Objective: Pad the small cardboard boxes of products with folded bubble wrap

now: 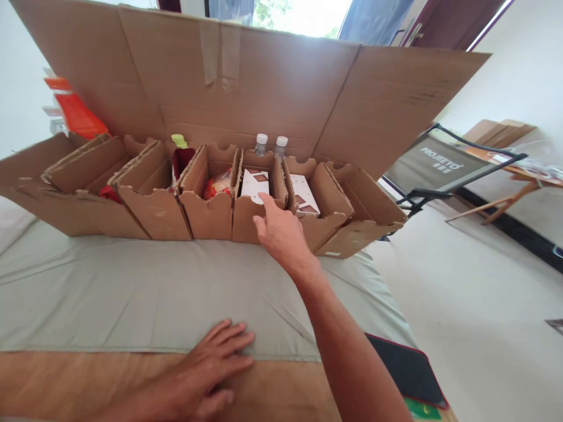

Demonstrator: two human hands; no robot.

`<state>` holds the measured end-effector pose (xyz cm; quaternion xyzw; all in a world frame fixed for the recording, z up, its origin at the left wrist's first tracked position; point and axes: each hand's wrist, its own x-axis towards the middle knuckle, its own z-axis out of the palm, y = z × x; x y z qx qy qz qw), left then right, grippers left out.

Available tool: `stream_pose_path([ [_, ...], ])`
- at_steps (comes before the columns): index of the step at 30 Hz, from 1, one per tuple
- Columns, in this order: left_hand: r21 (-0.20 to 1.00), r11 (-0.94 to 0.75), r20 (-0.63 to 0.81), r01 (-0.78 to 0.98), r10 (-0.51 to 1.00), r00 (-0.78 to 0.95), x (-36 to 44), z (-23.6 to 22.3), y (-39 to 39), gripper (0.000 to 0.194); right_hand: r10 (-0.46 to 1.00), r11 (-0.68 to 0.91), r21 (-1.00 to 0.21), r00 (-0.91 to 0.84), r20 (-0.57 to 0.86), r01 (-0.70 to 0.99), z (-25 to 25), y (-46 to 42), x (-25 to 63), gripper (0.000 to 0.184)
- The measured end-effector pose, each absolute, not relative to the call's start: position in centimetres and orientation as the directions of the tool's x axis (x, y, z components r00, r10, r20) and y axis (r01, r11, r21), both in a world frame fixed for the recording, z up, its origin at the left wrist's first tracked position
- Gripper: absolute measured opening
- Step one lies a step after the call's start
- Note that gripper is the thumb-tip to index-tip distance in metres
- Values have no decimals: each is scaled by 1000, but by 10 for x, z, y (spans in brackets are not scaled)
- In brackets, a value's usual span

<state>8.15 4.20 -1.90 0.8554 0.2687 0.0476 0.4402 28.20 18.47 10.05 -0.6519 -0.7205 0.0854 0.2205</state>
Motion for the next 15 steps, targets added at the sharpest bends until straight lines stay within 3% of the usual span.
stream_pose_path([
  [4, 896, -302, -142, 325, 498, 855, 53, -17, 27, 54, 970, 91, -399, 9, 243, 913, 88, 195, 272, 21],
  [10, 928, 3, -233, 372, 784, 575, 23, -17, 30, 42, 926, 167, -428, 8, 378, 888, 82, 104, 283, 14],
  [13, 955, 22, -152, 295, 892, 426, 13, -16, 43, 37, 884, 285, -444, -53, 465, 849, 72, 33, 307, 14],
  [15, 963, 1, -94, 269, 937, 336, 8, -13, 54, 43, 877, 292, -443, -52, 479, 847, 63, -14, 324, 16],
])
